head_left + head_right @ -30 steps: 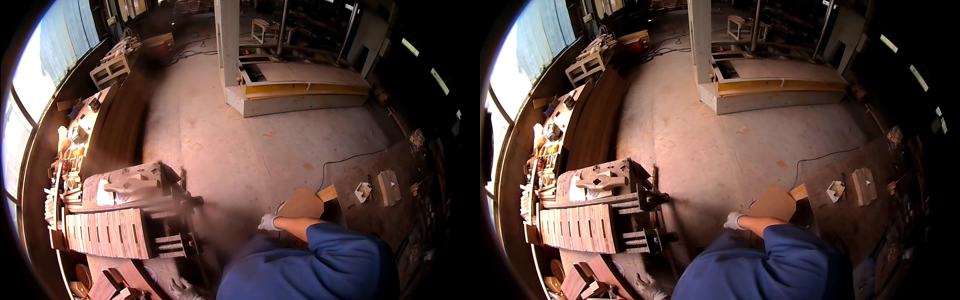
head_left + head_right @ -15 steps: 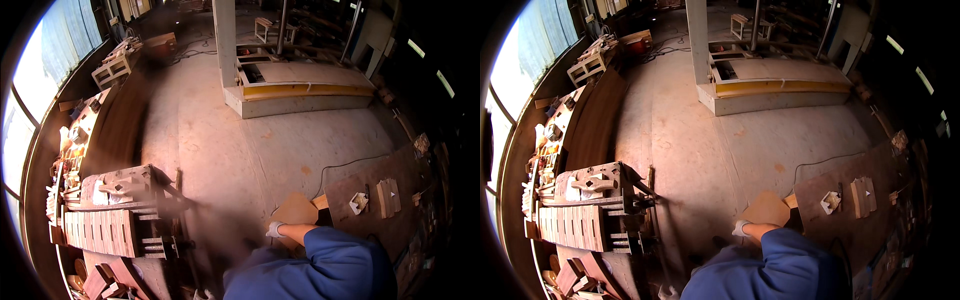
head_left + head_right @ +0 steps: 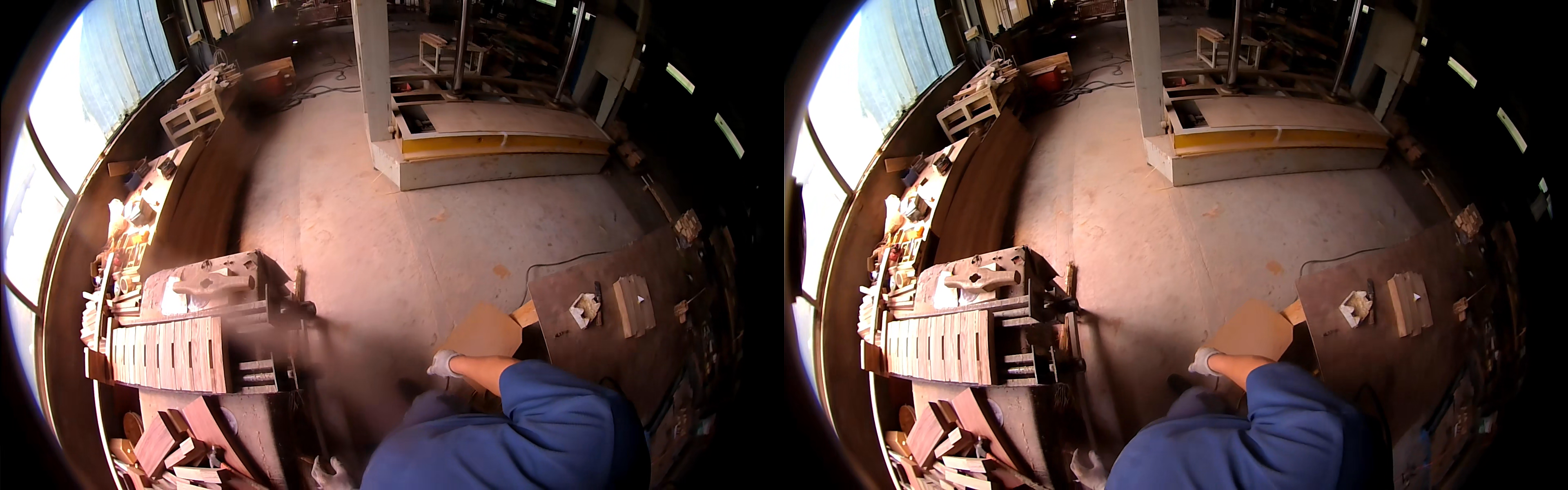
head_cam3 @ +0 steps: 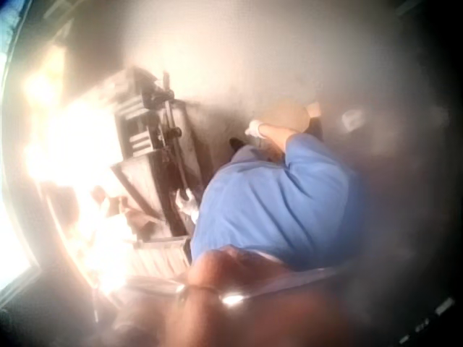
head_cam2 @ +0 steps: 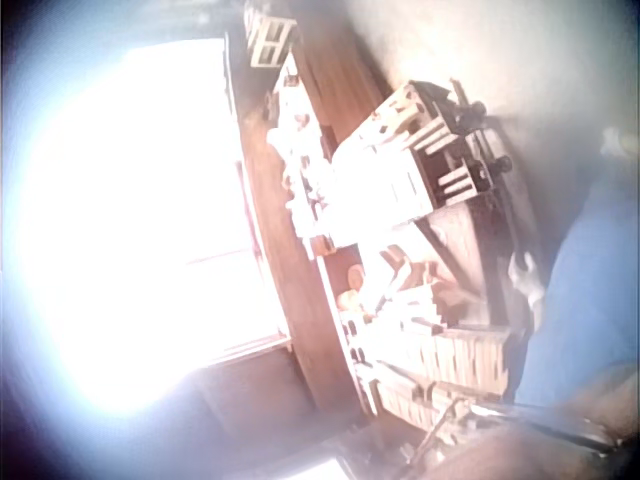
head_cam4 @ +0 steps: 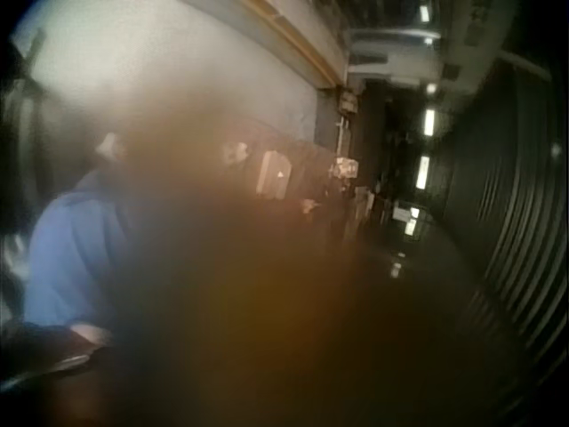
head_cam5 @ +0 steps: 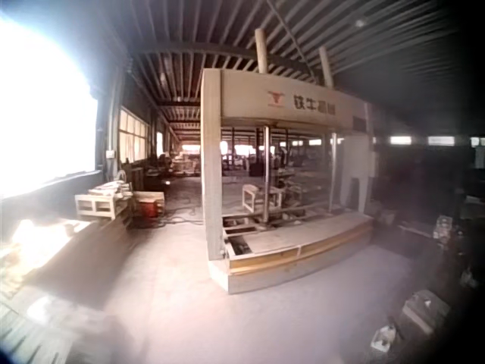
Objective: The person applies glue to small wooden blocks and uses a nail gun to fasten them together. They then move to a workbench to assemble these blocks into a larger wooden crate structure, using a hammer to secure the joints and aligning the pieces into a grid pattern.
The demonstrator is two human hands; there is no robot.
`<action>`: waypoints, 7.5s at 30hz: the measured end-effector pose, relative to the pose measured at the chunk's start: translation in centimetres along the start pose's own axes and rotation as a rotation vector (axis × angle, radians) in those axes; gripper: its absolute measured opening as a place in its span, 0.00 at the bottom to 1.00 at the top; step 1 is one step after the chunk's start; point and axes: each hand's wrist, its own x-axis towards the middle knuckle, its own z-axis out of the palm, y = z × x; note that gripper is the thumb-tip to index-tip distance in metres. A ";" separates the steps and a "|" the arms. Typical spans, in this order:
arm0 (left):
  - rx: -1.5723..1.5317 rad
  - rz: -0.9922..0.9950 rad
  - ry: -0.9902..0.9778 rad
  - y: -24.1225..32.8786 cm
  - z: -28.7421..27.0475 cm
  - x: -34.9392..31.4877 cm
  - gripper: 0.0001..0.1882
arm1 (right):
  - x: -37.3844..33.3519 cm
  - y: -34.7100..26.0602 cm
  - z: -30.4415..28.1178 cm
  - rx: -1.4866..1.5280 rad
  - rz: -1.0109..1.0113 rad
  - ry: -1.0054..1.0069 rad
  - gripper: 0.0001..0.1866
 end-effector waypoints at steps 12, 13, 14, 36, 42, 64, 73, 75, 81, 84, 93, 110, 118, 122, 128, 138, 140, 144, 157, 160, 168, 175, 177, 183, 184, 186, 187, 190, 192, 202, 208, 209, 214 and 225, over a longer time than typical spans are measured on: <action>0.012 -0.101 0.127 -5.4 -9.8 -0.2 0.23 | -3.0 -11.6 7.2 0.474 0.001 -0.104 0.14; -0.063 -0.127 0.159 -6.0 -10.5 0.2 0.24 | -3.7 -12.7 7.8 0.526 0.069 -0.123 0.14; -0.055 -0.114 0.195 -7.0 -10.6 0.1 0.24 | -4.0 -13.2 8.4 0.572 0.073 -0.135 0.15; 0.426 -1.339 0.883 -22.9 -35.8 -9.9 0.50 | 2.5 -22.7 1.4 0.275 -0.073 -0.325 0.10; 0.232 -1.812 0.739 -32.0 -40.7 -9.4 0.66 | -0.1 -20.4 3.6 0.281 -0.034 -0.266 0.13; -0.594 -0.920 1.039 -24.3 -34.3 -1.3 0.27 | -14.3 -38.9 -1.2 -0.104 -0.826 -0.119 0.27; -0.904 -0.369 0.456 8.0 -18.4 12.6 0.55 | -17.3 -50.6 -8.3 0.303 -1.194 -0.387 0.45; -0.656 -0.317 0.330 10.6 -15.2 14.5 0.58 | -17.2 -49.8 -10.5 0.494 -1.133 -0.371 0.46; -0.269 -0.030 0.086 15.8 -9.5 18.9 0.57 | -14.6 -46.0 -16.4 0.916 -0.697 -0.390 0.35; -0.228 0.006 0.019 16.2 -8.5 20.5 0.58 | -17.0 -45.9 -20.0 0.905 -0.448 -0.354 0.32; -0.670 0.048 -0.289 13.9 -7.5 25.1 0.54 | -10.1 -44.0 -16.0 1.129 -0.662 -0.018 0.30; -0.589 -0.204 -0.376 9.4 -2.8 29.3 0.28 | -5.7 -41.5 -19.7 1.168 -0.551 -0.133 0.27; 0.011 0.054 -0.340 8.7 -0.4 30.8 0.50 | -4.4 -35.3 -23.3 1.341 -0.479 0.031 0.24; 0.222 0.160 -0.310 10.5 0.5 35.0 0.52 | -4.4 -34.4 -23.2 1.340 -0.437 0.059 0.22; 0.436 0.218 -0.103 9.0 4.8 38.7 0.44 | -5.4 -35.0 -23.3 1.393 -0.472 0.026 0.22; 0.440 0.103 -0.098 8.9 4.7 38.5 0.37 | -5.0 -34.5 -23.2 1.347 -0.434 0.033 0.21; 0.439 0.092 -0.103 9.3 4.4 38.8 0.35 | -4.9 -34.8 -23.2 1.380 -0.424 0.012 0.22; 0.461 0.090 -0.076 8.8 4.6 39.0 0.31 | -5.1 -36.0 -23.3 1.384 -0.460 0.015 0.22; 0.246 0.173 0.041 7.7 4.7 38.3 0.29 | -5.2 -37.4 -24.6 1.334 -0.503 -0.050 0.22; -0.085 0.178 -0.034 9.6 3.6 36.1 0.29 | -5.8 -40.2 -26.2 1.079 -0.541 0.007 0.23; -1.297 -0.486 -0.127 8.9 1.4 29.5 0.44 | -5.2 -47.3 -29.2 -0.245 -0.786 -0.048 0.37; -0.279 0.233 0.043 8.1 -2.9 26.8 0.31 | -2.8 -50.9 -27.1 -0.601 -0.755 -0.635 0.32; -0.330 0.168 0.010 7.9 -2.9 25.8 0.32 | -2.9 -51.9 -26.5 -0.703 -0.740 -0.633 0.34; -0.716 -0.337 -0.257 5.9 -0.7 25.1 0.35 | -2.2 -54.0 -27.6 -1.074 -0.881 -0.309 0.36; -0.694 -0.373 -0.252 5.8 -0.3 25.8 0.34 | -1.5 -54.0 -27.6 -1.165 -0.893 -0.210 0.35; -0.851 -0.533 -0.249 6.5 -0.1 26.7 0.32 | 1.2 -53.5 -27.1 -1.179 -0.966 -0.021 0.23; -0.739 -0.448 -0.242 5.9 0.8 27.2 0.31 | 1.9 -53.1 -26.4 -1.212 -1.011 0.119 0.18; -1.254 -0.793 -0.242 5.2 3.3 28.3 0.29 | 4.9 -52.0 -24.3 -1.162 -1.199 0.433 0.08; -1.290 -0.825 -0.250 5.2 3.6 29.2 0.29 | 6.8 -51.6 -23.3 -1.167 -1.220 0.567 0.08; -0.928 -0.929 -0.013 4.6 5.5 28.5 0.28 | 9.4 -52.0 -20.8 -1.061 -1.199 0.758 0.06; -0.570 -0.784 0.011 1.6 8.0 27.3 0.26 | 10.0 -50.3 -20.1 -0.837 -1.165 0.985 0.04; -0.571 -0.787 -0.007 1.5 8.1 27.2 0.26 | 10.0 -49.8 -20.0 -0.790 -1.067 0.959 0.06; -0.473 -0.748 -0.033 2.5 7.6 27.5 0.25 | 9.0 -49.7 -20.8 -0.619 -0.907 0.684 0.12; -0.399 -0.702 -0.015 3.1 6.5 28.4 0.24 | 8.5 -49.9 -20.4 -0.471 -0.806 0.523 0.15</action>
